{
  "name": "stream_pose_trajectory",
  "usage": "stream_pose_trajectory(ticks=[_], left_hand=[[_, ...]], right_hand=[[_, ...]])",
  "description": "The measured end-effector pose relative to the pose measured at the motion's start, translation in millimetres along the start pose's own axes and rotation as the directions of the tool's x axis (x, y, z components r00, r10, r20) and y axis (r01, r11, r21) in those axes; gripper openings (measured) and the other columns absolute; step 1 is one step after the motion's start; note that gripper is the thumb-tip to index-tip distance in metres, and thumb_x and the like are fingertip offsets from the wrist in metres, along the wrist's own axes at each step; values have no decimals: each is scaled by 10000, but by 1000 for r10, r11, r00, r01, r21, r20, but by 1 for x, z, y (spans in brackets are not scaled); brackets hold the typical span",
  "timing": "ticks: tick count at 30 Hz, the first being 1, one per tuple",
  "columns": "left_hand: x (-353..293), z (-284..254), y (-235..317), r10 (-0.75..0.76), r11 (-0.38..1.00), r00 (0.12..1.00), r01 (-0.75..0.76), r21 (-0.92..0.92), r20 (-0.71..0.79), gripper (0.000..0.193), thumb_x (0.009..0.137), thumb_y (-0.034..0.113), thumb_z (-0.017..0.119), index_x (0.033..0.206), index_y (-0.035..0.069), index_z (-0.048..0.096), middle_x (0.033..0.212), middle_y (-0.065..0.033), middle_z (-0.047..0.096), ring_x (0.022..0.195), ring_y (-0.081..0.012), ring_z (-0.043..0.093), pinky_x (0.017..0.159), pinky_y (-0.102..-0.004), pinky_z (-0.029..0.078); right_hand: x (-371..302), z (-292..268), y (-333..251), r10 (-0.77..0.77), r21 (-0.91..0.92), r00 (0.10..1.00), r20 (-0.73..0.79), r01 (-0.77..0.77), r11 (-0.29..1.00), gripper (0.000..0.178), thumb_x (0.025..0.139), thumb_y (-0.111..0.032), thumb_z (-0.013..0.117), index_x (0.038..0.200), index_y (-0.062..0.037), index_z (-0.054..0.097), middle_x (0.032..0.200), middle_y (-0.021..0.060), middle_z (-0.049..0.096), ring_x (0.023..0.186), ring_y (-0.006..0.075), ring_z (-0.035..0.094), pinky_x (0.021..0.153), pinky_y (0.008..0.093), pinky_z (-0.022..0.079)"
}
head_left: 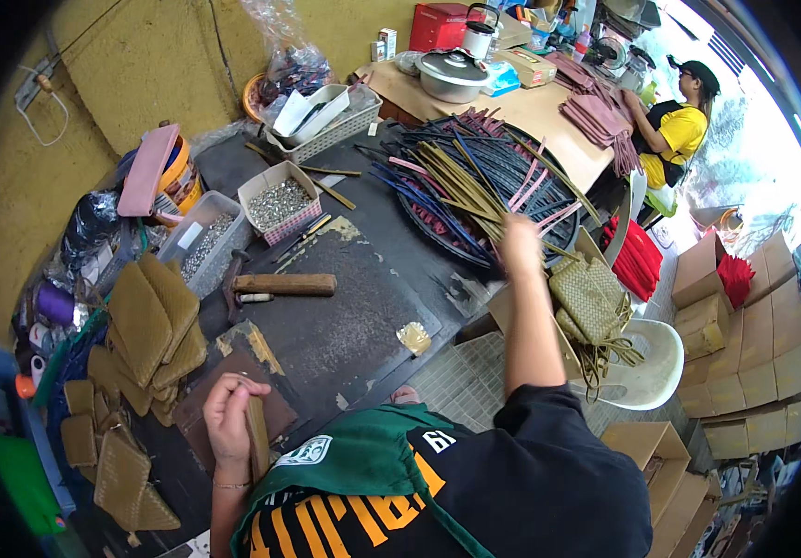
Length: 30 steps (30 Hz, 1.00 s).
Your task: The person assembles leather components, threading straps through hardware and attaching small metal studs by hand.
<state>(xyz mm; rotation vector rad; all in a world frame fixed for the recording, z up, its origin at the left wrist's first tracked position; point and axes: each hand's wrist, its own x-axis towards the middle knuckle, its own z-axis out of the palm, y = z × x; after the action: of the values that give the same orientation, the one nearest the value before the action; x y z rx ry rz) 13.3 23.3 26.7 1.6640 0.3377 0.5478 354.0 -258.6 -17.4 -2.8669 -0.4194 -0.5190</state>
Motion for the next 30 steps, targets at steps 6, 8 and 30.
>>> stream_pose_trajectory(ticks=[6,8,30], left_hand=[[-2,-1,-12,-178,937,984,171,-304,6,129,802,12,399,864,-17,508,832,-89,552,790,-161,537,782,-298,418],[-2,6,-9,-131,944,987,152,-292,93,155,799,-8,418,934,-26,494,864,-82,548,829,-150,528,792,-279,411],[-5,28,31,79,972,876,-174,160,476,311,828,219,494,1035,-12,522,774,-99,574,717,-180,564,685,-293,445]], right_hand=[[-15,12,95,286,-193,946,154,-255,947,222,731,-137,503,940,-130,576,1037,74,514,988,289,447,783,429,412],[-18,11,101,214,-225,967,141,-179,958,213,693,-172,565,901,-131,594,997,65,530,971,272,453,780,427,402],[-11,-146,-132,-908,655,400,-121,720,230,87,679,-77,601,735,-29,556,656,78,530,647,259,516,580,348,396]])
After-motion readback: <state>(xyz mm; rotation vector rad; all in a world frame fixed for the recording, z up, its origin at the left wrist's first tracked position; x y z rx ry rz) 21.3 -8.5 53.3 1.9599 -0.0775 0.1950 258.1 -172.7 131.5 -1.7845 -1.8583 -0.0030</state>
